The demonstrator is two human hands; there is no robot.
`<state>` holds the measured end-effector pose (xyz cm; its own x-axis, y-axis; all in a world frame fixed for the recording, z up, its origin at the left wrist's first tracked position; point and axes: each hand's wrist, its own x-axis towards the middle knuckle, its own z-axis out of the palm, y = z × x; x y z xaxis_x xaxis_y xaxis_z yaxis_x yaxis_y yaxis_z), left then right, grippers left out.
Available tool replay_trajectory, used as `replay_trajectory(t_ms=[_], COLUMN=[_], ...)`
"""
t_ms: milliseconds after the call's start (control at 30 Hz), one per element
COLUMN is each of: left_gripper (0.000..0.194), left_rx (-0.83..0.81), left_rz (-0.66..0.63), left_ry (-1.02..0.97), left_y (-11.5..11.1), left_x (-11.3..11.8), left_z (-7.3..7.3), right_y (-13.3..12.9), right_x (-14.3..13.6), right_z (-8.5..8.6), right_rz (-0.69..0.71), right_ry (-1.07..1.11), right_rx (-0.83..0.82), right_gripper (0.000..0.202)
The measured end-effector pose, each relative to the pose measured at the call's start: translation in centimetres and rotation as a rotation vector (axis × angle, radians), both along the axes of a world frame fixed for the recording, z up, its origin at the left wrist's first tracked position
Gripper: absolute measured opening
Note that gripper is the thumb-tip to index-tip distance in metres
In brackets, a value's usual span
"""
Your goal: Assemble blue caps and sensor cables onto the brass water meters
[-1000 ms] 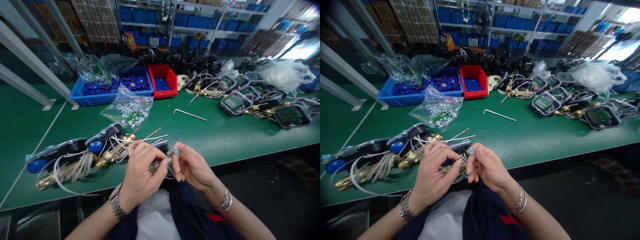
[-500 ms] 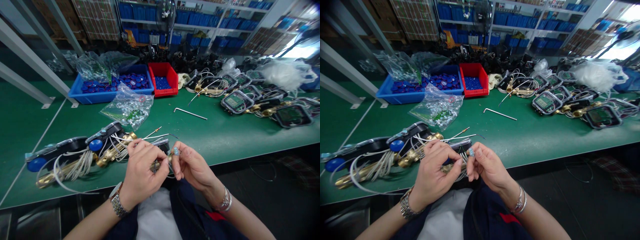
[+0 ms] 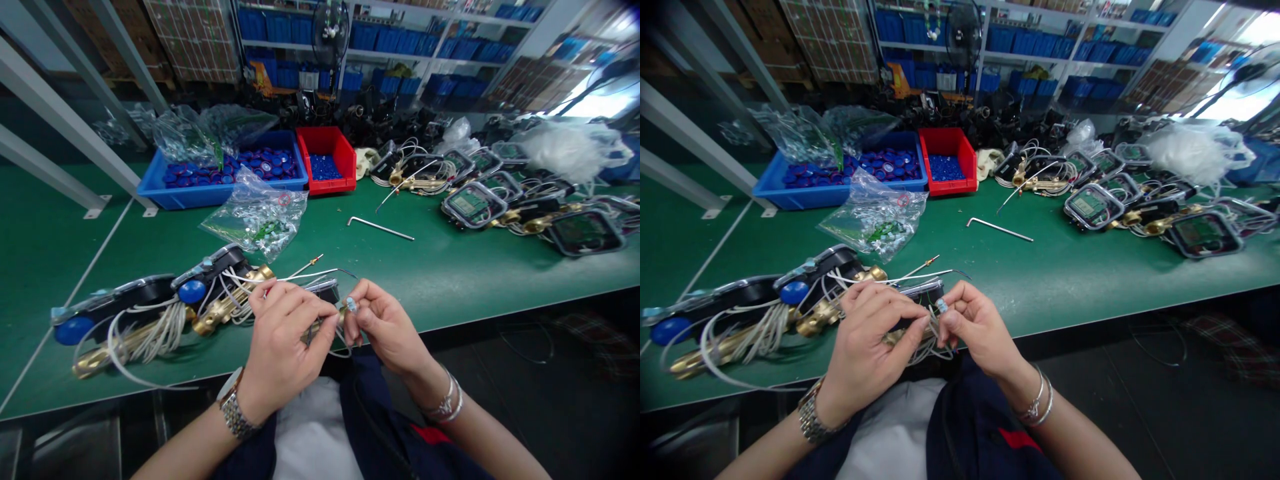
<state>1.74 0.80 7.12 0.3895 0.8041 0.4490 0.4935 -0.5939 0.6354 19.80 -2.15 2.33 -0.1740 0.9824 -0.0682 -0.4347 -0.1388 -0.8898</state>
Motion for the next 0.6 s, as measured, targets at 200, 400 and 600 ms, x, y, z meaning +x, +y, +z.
replay_trajectory(t_ms=[200,400,600], left_gripper=[0.007,0.039,0.023], left_rx=[0.052,0.187,0.255], left_rz=[0.024,0.016,0.112], left_ry=[0.028,0.220,0.250], left_y=[0.1,0.1,0.2], left_x=[-0.1,-0.5,-1.1], left_z=[-0.4,-0.9,-0.6], right_y=[0.2,0.6,0.6], right_x=[0.0,-0.8,-0.4], right_z=[0.0,0.8,1.1], right_rz=[0.033,-0.014,-0.064], right_ry=[-0.043,-0.277,-1.036], right_rx=[-0.005,0.013,0.589], right_gripper=[0.033,0.039,0.015])
